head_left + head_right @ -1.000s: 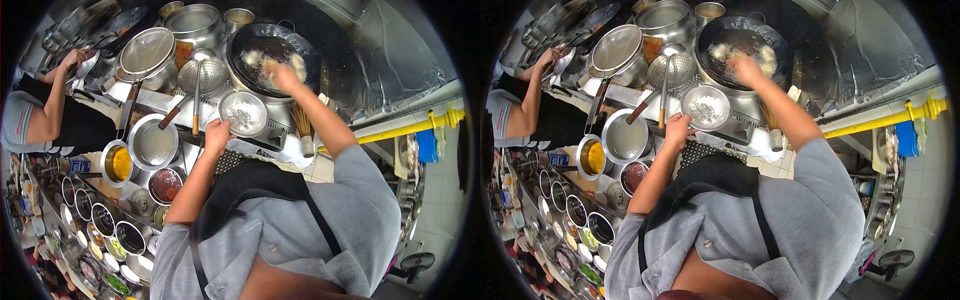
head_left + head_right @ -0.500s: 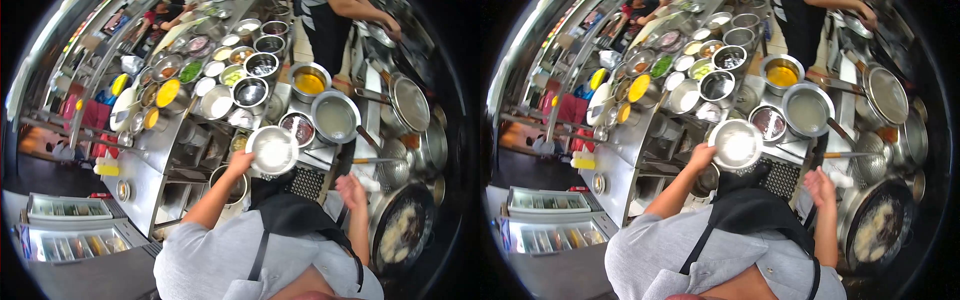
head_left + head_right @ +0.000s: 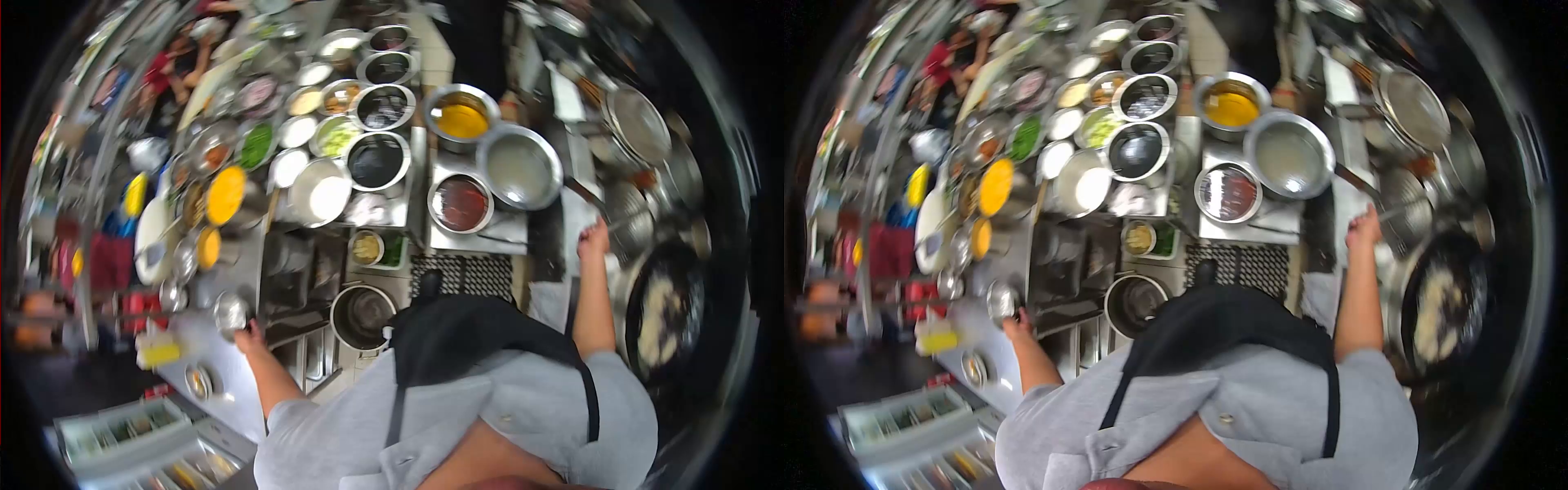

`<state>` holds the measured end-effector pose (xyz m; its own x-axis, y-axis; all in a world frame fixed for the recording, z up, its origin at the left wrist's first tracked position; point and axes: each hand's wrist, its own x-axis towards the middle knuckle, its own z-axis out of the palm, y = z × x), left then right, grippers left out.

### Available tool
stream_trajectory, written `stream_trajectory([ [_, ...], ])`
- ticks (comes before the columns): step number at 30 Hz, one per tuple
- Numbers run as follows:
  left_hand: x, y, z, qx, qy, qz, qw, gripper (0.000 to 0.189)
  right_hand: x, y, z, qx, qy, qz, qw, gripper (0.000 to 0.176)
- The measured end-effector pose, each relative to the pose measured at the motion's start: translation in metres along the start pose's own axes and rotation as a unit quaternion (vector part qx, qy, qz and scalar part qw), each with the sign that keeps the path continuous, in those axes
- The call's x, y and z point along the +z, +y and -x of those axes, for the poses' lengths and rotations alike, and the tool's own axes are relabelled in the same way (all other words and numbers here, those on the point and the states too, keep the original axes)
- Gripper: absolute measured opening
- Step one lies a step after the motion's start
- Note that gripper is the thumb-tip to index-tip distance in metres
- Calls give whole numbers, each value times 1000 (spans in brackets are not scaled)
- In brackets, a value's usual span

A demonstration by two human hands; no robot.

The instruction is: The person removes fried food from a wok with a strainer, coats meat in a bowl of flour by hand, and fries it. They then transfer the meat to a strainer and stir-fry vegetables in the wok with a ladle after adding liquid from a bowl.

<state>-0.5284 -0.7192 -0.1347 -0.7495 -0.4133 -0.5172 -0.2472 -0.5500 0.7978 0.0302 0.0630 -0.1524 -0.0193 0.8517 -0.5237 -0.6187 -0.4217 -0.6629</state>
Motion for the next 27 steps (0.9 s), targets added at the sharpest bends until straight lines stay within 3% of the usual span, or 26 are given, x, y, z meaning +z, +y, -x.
stream_trajectory([
  [1,16,1,1,26,-36,-24,999,50,22,4,19,-89,135,84,983,21],
  [3,53,-10,41,-14,82,-25,996,55,37,15,51,-166,173,151,959,24],
  [5,59,-39,59,-47,27,-133,990,54,60,37,134,-133,144,109,975,29],
  [6,52,-50,62,-145,-94,-241,955,50,56,55,174,-170,116,138,969,28],
  [7,47,-63,66,-238,-210,-338,886,48,45,70,210,-190,126,230,946,27],
  [8,49,-80,73,-321,-276,-422,802,44,46,78,256,-137,119,228,957,24],
  [9,48,-94,82,-394,-334,-496,698,41,18,88,283,-156,159,472,853,22],
  [10,56,-103,107,-411,-331,-548,649,39,-6,97,305,-76,139,358,920,22],
  [12,69,-114,136,-424,-342,-639,543,34,-60,92,335,-130,75,462,874,21],
  [13,64,-121,131,-429,-341,-637,542,34,-62,83,346,-130,76,467,871,21],
  [15,61,-136,123,-357,-374,-732,444,33,-43,57,370,-106,75,552,824,17],
  [16,63,-137,124,-340,-373,-742,441,32,-28,52,373,-111,75,550,824,17],
  [18,65,-142,118,-334,-378,-735,453,32,13,49,361,-76,-61,612,785,14],
  [19,65,-145,117,-332,-378,-729,465,32,14,61,338,-101,-92,613,778,18],
  [20,74,-135,130,-253,-489,-716,429,31,19,74,311,-124,-121,612,772,22],
  [21,69,-141,122,-251,-493,-717,424,31,49,83,292,-84,-152,507,844,32],
  [22,57,-148,111,-235,-524,-692,437,31,67,97,264,-167,-192,505,825,35],
  [23,47,-156,102,-218,-553,-664,453,31,104,95,249,-175,-190,630,732,39],
  [24,46,-157,103,-237,-549,-658,458,30,114,117,211,-254,-220,619,710,40],
  [25,44,-155,104,-237,-552,-657,456,30,124,135,180,-254,-215,603,725,39],
  [27,50,-138,124,-280,-509,-653,486,31,171,151,145,-229,-203,651,695,45],
])
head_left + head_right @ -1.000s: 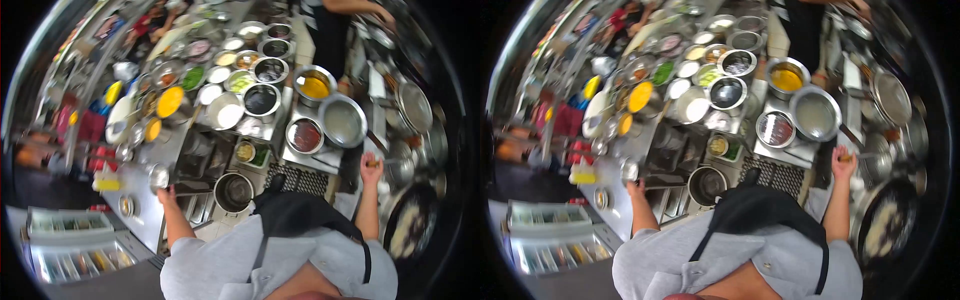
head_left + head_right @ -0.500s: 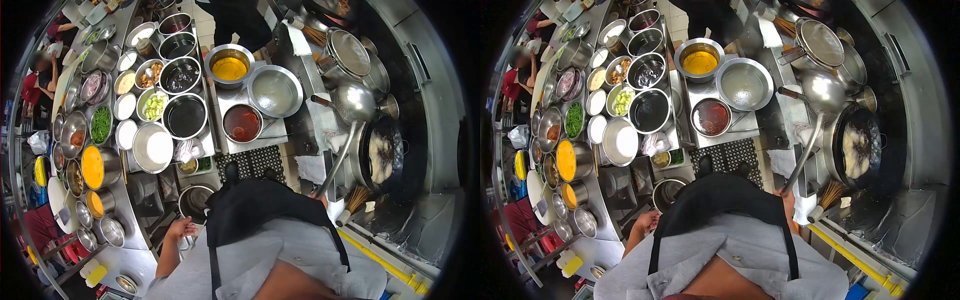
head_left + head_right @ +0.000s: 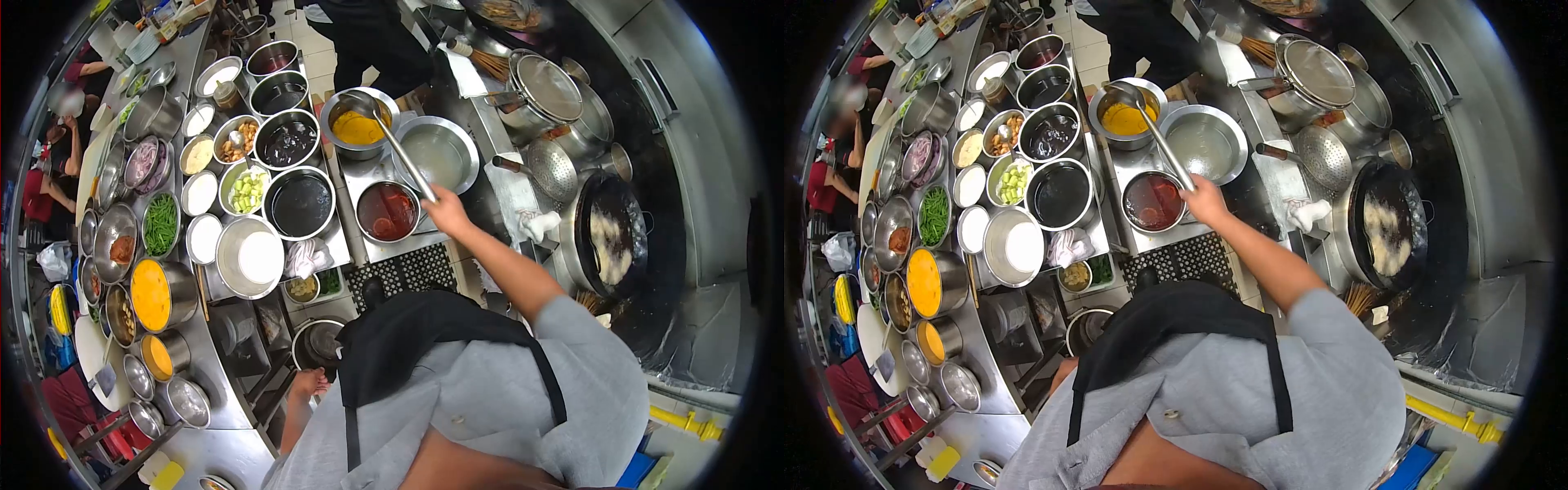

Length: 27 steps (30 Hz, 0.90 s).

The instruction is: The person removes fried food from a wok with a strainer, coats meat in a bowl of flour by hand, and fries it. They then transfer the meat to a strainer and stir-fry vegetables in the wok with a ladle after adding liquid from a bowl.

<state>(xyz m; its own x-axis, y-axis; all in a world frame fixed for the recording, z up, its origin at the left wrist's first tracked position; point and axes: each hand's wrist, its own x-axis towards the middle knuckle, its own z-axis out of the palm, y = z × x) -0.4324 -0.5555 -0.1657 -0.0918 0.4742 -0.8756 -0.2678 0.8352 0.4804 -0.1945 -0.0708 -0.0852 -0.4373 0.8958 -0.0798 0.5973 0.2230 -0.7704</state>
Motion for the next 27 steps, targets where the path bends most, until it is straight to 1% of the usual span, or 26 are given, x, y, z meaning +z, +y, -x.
stream_trajectory([
  [1,-9,-31,-26,-116,-18,95,989,30,15,3,-27,37,7,17,999,44],
  [2,-8,-59,-42,-114,-16,94,989,30,30,6,-47,73,14,33,997,44],
  [3,-6,-84,-53,-106,15,80,991,27,38,-5,-55,71,15,30,997,44],
  [4,-7,-108,-64,-99,45,67,992,25,42,-19,-60,129,14,-12,992,42],
  [5,-9,-138,-76,-97,47,65,992,25,44,-28,-65,185,13,-53,981,41],
  [6,-11,-165,-87,152,84,-282,944,22,49,-26,-71,184,14,-55,981,41],
  [7,-15,-176,-92,370,107,-577,720,19,57,-17,-78,210,-13,-104,972,38],
  [8,-15,-184,-84,373,92,-564,731,19,63,-13,-83,236,-41,-153,959,36],
  [9,-14,-183,-77,307,65,-494,811,19,61,-19,-86,235,-40,-158,958,36],
  [10,-15,-180,-72,236,48,-415,877,19,58,-25,-90,305,-60,-260,914,23],
  [11,-17,-175,-66,179,42,-345,920,19,55,-29,-92,369,-80,-358,854,19],
  [12,-20,-170,-64,127,42,-283,950,18,51,-27,-95,367,-78,-364,852,19],
  [13,-23,-163,-64,78,47,-223,970,18,46,-23,-98,397,-111,-476,777,21],
  [14,-27,-155,-62,45,51,-180,981,18,43,-20,-99,418,-142,-578,686,29],
  [15,-30,-147,-60,21,52,-150,987,18,36,-25,-96,425,-135,-615,650,34],
  [16,-34,-139,-59,2,53,-125,991,18,32,-23,-92,424,-132,-620,647,34],
  [18,-41,-118,-59,-25,54,-86,994,18,19,-16,-86,414,-176,-705,548,33],
  [19,-44,-109,-59,-35,55,-73,995,18,14,-13,-83,412,-179,-734,509,30],
  [20,-47,-99,-59,-42,54,-64,996,17,11,-12,-79,407,-174,-739,507,30],
  [22,-51,-80,-61,-46,52,-58,996,17,5,-10,-73,399,-190,-763,472,25],
  [26,-57,-47,-62,-47,48,-59,996,17,-5,-14,-59,375,-205,-769,475,23],
  [27,-56,-41,-63,-46,49,-58,996,17,-8,-15,-56,371,-208,-762,488,23],
])
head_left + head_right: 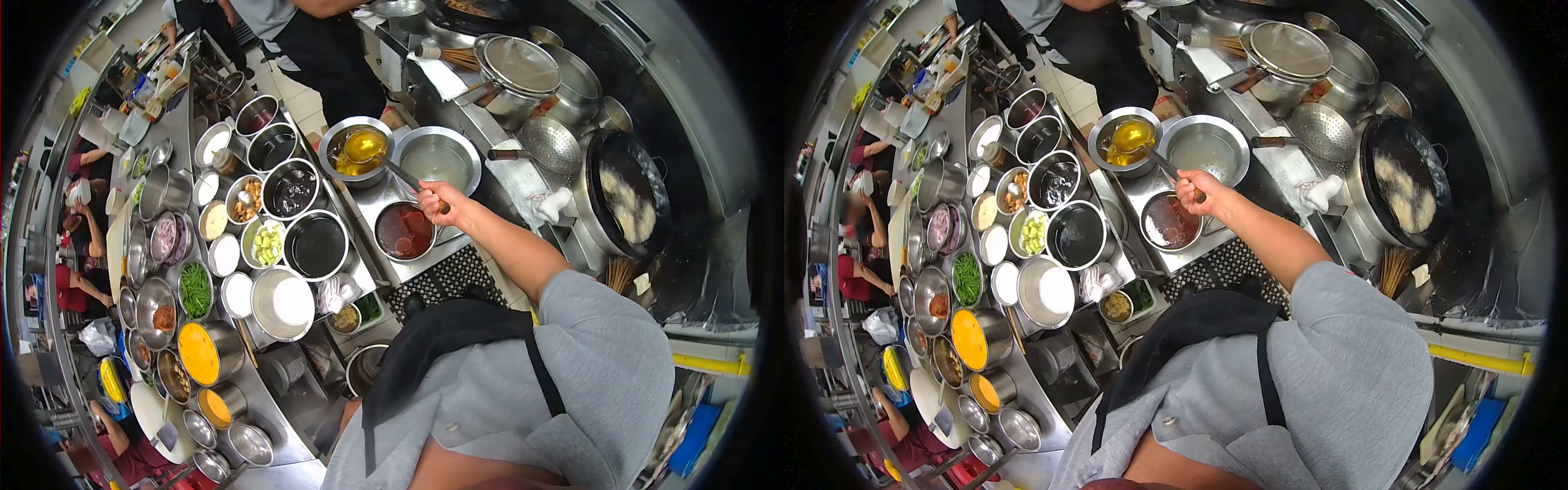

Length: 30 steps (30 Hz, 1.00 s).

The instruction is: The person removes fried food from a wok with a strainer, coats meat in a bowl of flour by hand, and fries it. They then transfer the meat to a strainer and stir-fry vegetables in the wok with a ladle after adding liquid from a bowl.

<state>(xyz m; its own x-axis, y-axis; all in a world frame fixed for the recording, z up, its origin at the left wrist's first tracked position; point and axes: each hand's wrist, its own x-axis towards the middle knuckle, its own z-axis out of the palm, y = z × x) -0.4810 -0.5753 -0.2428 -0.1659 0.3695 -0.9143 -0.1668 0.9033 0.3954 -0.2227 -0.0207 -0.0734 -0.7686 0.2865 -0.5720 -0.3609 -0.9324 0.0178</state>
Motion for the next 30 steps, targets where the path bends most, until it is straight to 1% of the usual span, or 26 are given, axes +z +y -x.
stream_trajectory([
  [5,0,25,1,9,-5,-10,1000,16,2,4,7,-9,2,26,1000,22],
  [7,1,31,3,11,-5,-7,1000,16,-2,4,5,-28,6,71,997,22],
  [8,2,33,3,10,-6,-7,1000,16,0,5,6,-27,5,72,997,22],
  [11,4,38,2,6,-6,-4,1000,15,3,3,9,-18,11,53,998,22],
  [13,5,42,1,3,-6,-1,1000,15,-1,3,12,-3,-3,11,1000,22],
  [16,5,49,-4,4,-11,-6,1000,15,-2,7,28,-14,-28,8,999,22],
  [17,5,52,-5,2,-11,-9,1000,15,-1,8,36,-17,-28,6,999,22],
  [19,7,59,-9,1,-17,-18,1000,14,-1,9,56,-6,-64,-29,998,19],
  [20,7,62,-10,0,-21,-21,1000,14,-4,9,67,-10,-86,-24,996,20],
  [21,8,66,-13,1,-24,-26,999,14,-6,8,79,-16,-85,-28,996,20],
  [23,10,77,-16,0,-31,-39,999,14,-8,8,109,-17,-128,-57,990,28],
  [28,15,108,-31,-1,-54,-82,995,13,-12,15,198,-63,-153,-94,982,35],
  [30,19,124,-38,-2,-64,-103,993,13,-11,21,241,-100,-129,-94,982,32],
])
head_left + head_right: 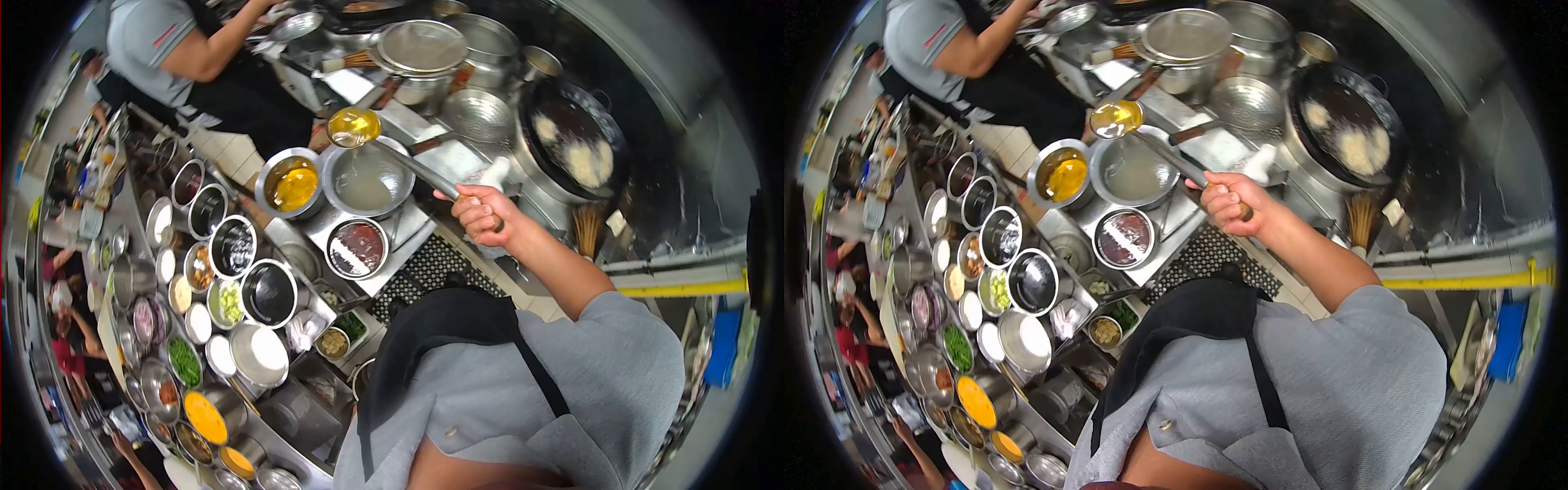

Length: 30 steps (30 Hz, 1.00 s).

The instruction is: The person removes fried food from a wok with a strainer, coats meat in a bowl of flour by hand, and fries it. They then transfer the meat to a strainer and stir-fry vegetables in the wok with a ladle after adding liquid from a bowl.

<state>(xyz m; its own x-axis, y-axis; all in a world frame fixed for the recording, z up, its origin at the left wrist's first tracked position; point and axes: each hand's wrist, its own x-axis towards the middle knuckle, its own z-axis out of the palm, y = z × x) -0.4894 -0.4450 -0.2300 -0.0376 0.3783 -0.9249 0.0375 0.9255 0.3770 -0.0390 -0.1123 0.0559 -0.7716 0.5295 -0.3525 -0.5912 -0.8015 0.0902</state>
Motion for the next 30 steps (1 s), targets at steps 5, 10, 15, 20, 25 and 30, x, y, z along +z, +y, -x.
stream_trajectory([
  [5,7,36,-17,-3,-25,-58,998,13,20,-2,104,-108,47,-4,993,30],
  [10,31,66,-34,-8,-57,-127,990,12,25,-8,201,-221,68,-38,972,36],
  [15,67,78,-62,91,-151,-335,926,12,6,-28,269,-321,104,-48,940,34],
  [20,125,130,-97,508,-286,-590,559,11,-43,-89,305,-395,381,179,817,16],
  [25,255,325,7,164,-157,-197,954,9,-37,-107,362,-388,584,415,580,41],
  [30,329,461,115,383,-164,-220,882,13,-26,-89,394,-456,607,462,459,52],
])
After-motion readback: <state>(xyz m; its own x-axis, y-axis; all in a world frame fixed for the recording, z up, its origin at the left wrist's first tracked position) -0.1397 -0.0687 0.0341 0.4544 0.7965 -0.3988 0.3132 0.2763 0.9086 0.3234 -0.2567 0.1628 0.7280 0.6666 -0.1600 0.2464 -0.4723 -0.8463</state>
